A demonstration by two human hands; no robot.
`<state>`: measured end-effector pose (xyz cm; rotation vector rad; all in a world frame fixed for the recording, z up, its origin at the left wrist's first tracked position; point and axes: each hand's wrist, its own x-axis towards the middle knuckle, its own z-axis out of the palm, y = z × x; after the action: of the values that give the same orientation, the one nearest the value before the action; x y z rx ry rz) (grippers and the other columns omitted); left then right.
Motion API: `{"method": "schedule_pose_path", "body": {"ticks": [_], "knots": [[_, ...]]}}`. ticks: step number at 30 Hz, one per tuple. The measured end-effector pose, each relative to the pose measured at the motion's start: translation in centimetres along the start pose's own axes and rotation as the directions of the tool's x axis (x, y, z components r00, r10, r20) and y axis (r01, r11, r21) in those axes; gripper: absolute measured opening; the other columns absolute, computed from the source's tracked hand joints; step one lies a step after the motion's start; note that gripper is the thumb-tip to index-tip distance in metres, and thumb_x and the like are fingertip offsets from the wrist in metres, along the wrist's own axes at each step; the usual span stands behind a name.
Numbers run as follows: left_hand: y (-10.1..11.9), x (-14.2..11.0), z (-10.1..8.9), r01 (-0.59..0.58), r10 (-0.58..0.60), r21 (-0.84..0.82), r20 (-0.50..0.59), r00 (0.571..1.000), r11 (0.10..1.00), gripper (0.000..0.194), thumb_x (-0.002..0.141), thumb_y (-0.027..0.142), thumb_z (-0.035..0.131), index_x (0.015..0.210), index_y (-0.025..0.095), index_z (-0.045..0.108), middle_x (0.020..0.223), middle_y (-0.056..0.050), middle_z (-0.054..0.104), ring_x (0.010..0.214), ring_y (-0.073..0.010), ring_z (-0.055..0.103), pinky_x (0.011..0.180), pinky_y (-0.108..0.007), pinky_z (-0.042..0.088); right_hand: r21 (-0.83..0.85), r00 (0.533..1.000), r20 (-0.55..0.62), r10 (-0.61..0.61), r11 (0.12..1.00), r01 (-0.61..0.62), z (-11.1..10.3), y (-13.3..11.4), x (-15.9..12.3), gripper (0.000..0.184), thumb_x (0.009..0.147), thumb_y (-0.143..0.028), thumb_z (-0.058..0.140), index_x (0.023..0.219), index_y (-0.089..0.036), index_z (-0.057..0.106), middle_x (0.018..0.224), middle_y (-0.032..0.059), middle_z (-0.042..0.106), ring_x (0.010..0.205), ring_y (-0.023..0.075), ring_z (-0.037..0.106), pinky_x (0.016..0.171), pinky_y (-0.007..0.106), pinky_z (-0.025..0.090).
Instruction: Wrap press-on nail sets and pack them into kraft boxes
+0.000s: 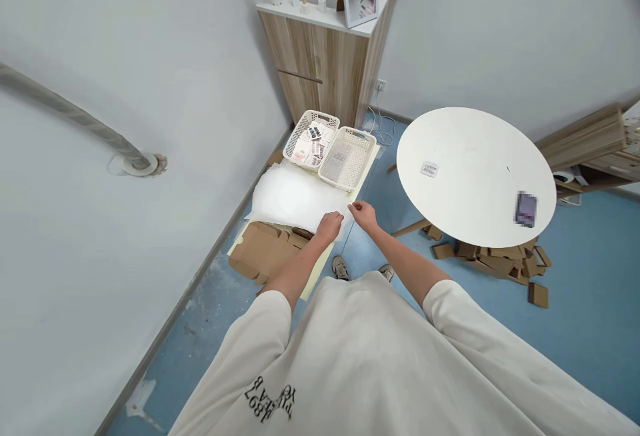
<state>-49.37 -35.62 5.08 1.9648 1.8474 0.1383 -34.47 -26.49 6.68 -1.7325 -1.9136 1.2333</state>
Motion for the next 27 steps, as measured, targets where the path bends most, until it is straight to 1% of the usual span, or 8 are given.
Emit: {"method": "schedule_pose_path", "body": {"ticks": [2, 4, 7, 9, 13, 17, 22, 27], "knots": [[0.5, -0.2, -0.2, -0.036, 0.035, 0.015, 0.022, 0.999, 0.999, 0.034, 0.094, 0.007, 0.039, 0.112, 0.017, 0.066, 0.111, -0.013, 0.064, 0.111, -0.0256, 0.059, 0.100, -0.042, 0.044, -0.023, 1.000, -0.024, 0.006, 1.000, -0.007, 0.0, -0.2, 0.1, 0.031, 0.089, -0.044, 0.058, 0.104, -0.020, 0.070, 0.101, 0.0077, 0.074, 0.096, 0.0225, 0.067, 0.088, 0.034, 0.051], [0.8, -0.5, -0.3, -0.052, 0.051, 0.017, 0.037, 0.998, 0.999, 0.034, 0.094, 0.007, 0.038, 0.111, 0.018, 0.065, 0.110, -0.013, 0.063, 0.110, -0.0260, 0.059, 0.100, -0.042, 0.044, -0.060, 0.999, -0.032, -0.011, 0.998, 0.009, -0.1, -0.3, 0.1, 0.026, 0.090, -0.040, 0.054, 0.097, -0.021, 0.070, 0.095, 0.0063, 0.073, 0.091, 0.0219, 0.066, 0.086, 0.034, 0.050], [1.0, -0.9, -0.3, -0.005, 0.005, -0.006, 0.021, 1.000, 1.000, 0.032, 0.096, 0.011, 0.038, 0.119, 0.019, 0.060, 0.118, -0.013, 0.060, 0.109, -0.0256, 0.060, 0.098, -0.041, 0.045, -0.109, 0.998, -0.032, -0.059, 0.993, 0.055, -0.4, -0.3, 0.0, 0.023, 0.089, -0.036, 0.050, 0.086, -0.022, 0.069, 0.092, 0.0051, 0.071, 0.087, 0.0209, 0.064, 0.084, 0.033, 0.049], [0.9, -1.1, -0.2, 0.041, -0.041, -0.026, -0.013, 0.999, 0.999, 0.033, 0.097, 0.013, 0.038, 0.125, 0.018, 0.055, 0.124, -0.012, 0.059, 0.109, -0.0252, 0.060, 0.097, -0.040, 0.046, -0.112, 0.994, -0.061, -0.090, 0.990, 0.083, -0.6, -0.4, -0.2, 0.022, 0.088, -0.036, 0.050, 0.085, -0.022, 0.067, 0.094, 0.0052, 0.070, 0.087, 0.0204, 0.063, 0.085, 0.032, 0.048], [0.5, -0.9, 0.1, 0.079, -0.084, -0.060, -0.088, 0.993, 0.995, 0.035, 0.098, 0.016, 0.038, 0.131, 0.017, 0.050, 0.129, -0.012, 0.057, 0.113, -0.0255, 0.059, 0.097, -0.039, 0.046, -0.041, 0.982, -0.111, -0.155, 0.988, 0.152, -1.3, -1.0, -0.7, 0.023, 0.091, -0.037, 0.044, 0.091, -0.022, 0.061, 0.096, 0.0056, 0.069, 0.087, 0.0199, 0.061, 0.085, 0.032, 0.047], [0.6, -0.3, -0.1, 0.087, -0.096, -0.084, -0.107, 0.990, 0.993, 0.037, 0.099, 0.018, 0.040, 0.134, 0.017, 0.049, 0.134, -0.012, 0.055, 0.115, -0.0258, 0.058, 0.099, -0.039, 0.045, 0.046, 0.972, -0.164, -0.165, 0.983, 0.175, -2.3, -2.0, -1.0, 0.027, 0.095, -0.040, 0.037, 0.104, -0.023, 0.055, 0.098, 0.0064, 0.068, 0.087, 0.0202, 0.061, 0.080, 0.031, 0.046], [1.5, 0.7, -0.9, 0.071, -0.088, -0.117, -0.145, 0.986, 0.991, 0.038, 0.099, 0.019, 0.040, 0.136, 0.018, 0.048, 0.136, -0.012, 0.054, 0.119, -0.0248, 0.057, 0.101, -0.037, 0.045, 0.064, 0.959, -0.222, -0.176, 0.979, 0.195, -4.1, -2.9, -1.0, 0.026, 0.098, -0.040, 0.032, 0.111, -0.025, 0.049, 0.101, 0.0057, 0.066, 0.089, 0.0200, 0.061, 0.078, 0.029, 0.045], [3.1, 2.1, -1.6, 0.012, -0.042, -0.150, -0.197, 0.980, 0.989, 0.037, 0.099, 0.018, 0.040, 0.135, 0.018, 0.049, 0.136, -0.011, 0.054, 0.118, -0.0240, 0.058, 0.101, -0.037, 0.045, 0.090, 0.938, -0.306, -0.164, 0.975, 0.201, -6.7, -2.7, -1.1, 0.027, 0.100, -0.040, 0.028, 0.113, -0.025, 0.046, 0.098, 0.0052, 0.065, 0.088, 0.0198, 0.062, 0.079, 0.028, 0.045]]}}
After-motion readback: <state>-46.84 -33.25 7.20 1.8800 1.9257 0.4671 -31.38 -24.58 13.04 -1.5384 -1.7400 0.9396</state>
